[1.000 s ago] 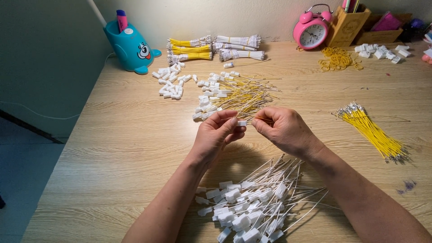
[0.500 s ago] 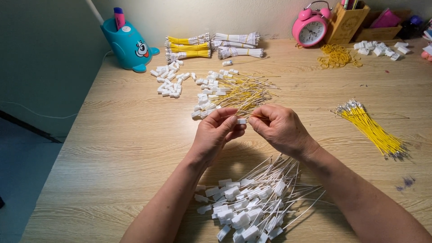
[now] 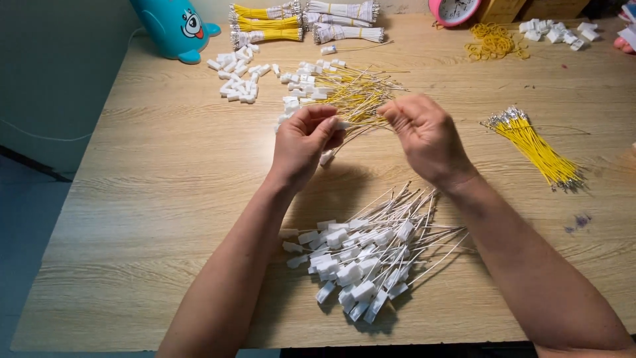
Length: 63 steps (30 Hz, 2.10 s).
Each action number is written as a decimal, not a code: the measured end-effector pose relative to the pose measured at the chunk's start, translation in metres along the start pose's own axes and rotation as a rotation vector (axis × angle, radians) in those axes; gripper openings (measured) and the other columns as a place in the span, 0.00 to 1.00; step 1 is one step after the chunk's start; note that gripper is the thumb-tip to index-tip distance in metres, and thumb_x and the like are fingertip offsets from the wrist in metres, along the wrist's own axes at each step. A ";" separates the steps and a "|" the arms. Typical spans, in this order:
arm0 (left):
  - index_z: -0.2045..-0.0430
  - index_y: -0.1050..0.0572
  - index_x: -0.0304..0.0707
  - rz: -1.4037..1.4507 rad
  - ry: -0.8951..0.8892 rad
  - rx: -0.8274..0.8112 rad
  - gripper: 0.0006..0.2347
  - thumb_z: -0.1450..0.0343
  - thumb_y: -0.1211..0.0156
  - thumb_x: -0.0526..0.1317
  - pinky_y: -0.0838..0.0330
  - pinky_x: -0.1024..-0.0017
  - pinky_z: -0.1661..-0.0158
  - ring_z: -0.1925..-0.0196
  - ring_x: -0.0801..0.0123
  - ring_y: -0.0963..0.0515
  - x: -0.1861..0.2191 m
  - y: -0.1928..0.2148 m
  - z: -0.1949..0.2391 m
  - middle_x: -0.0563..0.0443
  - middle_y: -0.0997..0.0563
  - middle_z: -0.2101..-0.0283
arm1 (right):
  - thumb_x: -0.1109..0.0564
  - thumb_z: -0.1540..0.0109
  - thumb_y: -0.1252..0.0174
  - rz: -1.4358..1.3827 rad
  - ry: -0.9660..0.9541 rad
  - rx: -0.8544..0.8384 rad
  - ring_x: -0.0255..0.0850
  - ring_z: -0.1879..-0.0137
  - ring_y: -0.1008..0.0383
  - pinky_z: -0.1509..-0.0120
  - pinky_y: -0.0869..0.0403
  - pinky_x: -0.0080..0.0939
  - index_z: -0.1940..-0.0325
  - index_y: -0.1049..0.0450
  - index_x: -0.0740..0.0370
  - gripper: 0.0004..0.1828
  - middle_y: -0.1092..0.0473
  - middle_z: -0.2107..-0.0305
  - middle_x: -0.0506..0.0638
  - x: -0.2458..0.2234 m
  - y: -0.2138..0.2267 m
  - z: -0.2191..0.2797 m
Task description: The person inserts the exposed metal tips of yellow and white LED wires into small white plastic connectors. They handle the components by hand, picking up a connector and a wire, then pushing the wire into the connector to secure it.
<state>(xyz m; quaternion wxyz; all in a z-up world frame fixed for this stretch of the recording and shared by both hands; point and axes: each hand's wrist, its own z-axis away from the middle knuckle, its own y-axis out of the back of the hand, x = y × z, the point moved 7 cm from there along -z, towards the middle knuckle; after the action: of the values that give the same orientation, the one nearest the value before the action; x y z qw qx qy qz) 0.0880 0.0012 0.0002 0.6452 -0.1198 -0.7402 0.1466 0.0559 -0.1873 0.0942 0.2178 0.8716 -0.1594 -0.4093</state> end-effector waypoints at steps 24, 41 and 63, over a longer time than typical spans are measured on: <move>0.69 0.19 0.41 -1.222 0.066 -0.698 0.07 0.34 0.40 0.42 0.24 0.60 0.60 0.62 0.51 0.18 0.049 -0.021 0.119 0.44 0.19 0.65 | 0.54 0.32 0.44 -0.219 -0.282 0.012 0.31 0.68 0.33 0.61 0.33 0.31 0.54 0.23 0.57 0.07 0.29 0.76 0.48 0.027 0.017 0.043; 0.60 0.21 0.44 -0.662 0.020 -0.347 0.10 0.34 0.36 0.35 0.24 0.77 0.63 0.67 0.77 0.21 0.072 -0.024 0.045 0.55 0.19 0.71 | 0.53 0.40 0.36 -0.174 -0.270 0.033 0.34 0.73 0.32 0.65 0.30 0.34 0.63 0.21 0.57 0.06 0.29 0.78 0.52 -0.012 0.037 0.033; 0.56 0.25 0.30 0.320 0.315 -0.107 0.11 0.29 0.40 0.37 0.17 0.71 0.66 0.67 0.63 0.15 -0.002 -0.001 -0.009 0.38 0.18 0.67 | 0.56 0.41 0.38 0.068 -0.141 -0.170 0.36 0.73 0.33 0.67 0.31 0.35 0.72 0.22 0.55 0.05 0.34 0.83 0.50 0.008 -0.015 -0.053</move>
<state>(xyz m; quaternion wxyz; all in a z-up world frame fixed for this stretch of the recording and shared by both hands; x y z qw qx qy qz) 0.0976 0.0005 -0.0004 0.7139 -0.2912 -0.6087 0.1872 0.1037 -0.1647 0.1117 0.2930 0.8131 -0.1687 -0.4738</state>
